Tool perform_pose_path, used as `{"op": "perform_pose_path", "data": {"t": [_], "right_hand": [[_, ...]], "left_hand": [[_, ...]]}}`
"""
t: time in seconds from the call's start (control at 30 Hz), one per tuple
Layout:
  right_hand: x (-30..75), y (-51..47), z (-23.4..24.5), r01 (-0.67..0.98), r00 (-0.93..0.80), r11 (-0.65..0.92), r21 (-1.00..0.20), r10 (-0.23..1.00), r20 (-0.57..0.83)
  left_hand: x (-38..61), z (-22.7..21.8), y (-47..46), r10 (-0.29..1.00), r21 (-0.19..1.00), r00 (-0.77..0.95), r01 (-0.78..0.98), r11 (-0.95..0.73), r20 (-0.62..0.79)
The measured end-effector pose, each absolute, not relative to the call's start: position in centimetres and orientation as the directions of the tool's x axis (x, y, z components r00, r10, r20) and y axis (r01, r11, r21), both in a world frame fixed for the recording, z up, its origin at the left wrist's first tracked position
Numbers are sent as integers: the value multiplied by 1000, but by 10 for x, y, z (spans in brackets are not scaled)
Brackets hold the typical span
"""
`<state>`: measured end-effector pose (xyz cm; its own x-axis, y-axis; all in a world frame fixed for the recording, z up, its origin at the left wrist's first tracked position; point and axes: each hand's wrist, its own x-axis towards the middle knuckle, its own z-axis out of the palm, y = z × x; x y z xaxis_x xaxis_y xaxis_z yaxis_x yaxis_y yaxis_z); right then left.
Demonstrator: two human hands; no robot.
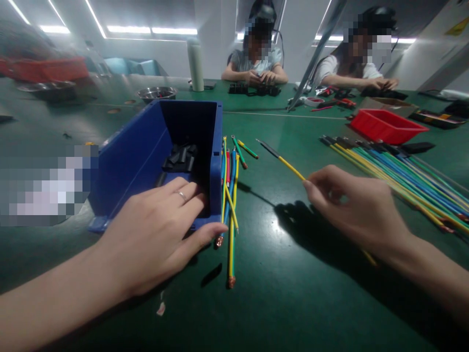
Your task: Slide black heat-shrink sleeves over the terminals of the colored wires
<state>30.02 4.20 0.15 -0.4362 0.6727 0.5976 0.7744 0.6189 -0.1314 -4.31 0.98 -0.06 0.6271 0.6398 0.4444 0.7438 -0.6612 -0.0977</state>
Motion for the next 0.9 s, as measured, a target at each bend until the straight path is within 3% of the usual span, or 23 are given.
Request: {"op": "perform_pose_path", "data": {"t": [0.1, 0.23, 0.9], "right_hand": [[300, 46, -5, 789, -357, 537, -297, 796, 489], [297, 47, -8, 818, -310, 447, -362, 873, 376], [281, 44, -16, 974, -84, 101, -202, 992, 91]], "left_hand": [[-45, -1, 10, 632, -98, 651, 725, -681, 420], [-48, 0, 9, 662, 9, 654, 709, -705, 367], [-41, 18, 9, 701, 89, 657, 709, -700, 279]]}}
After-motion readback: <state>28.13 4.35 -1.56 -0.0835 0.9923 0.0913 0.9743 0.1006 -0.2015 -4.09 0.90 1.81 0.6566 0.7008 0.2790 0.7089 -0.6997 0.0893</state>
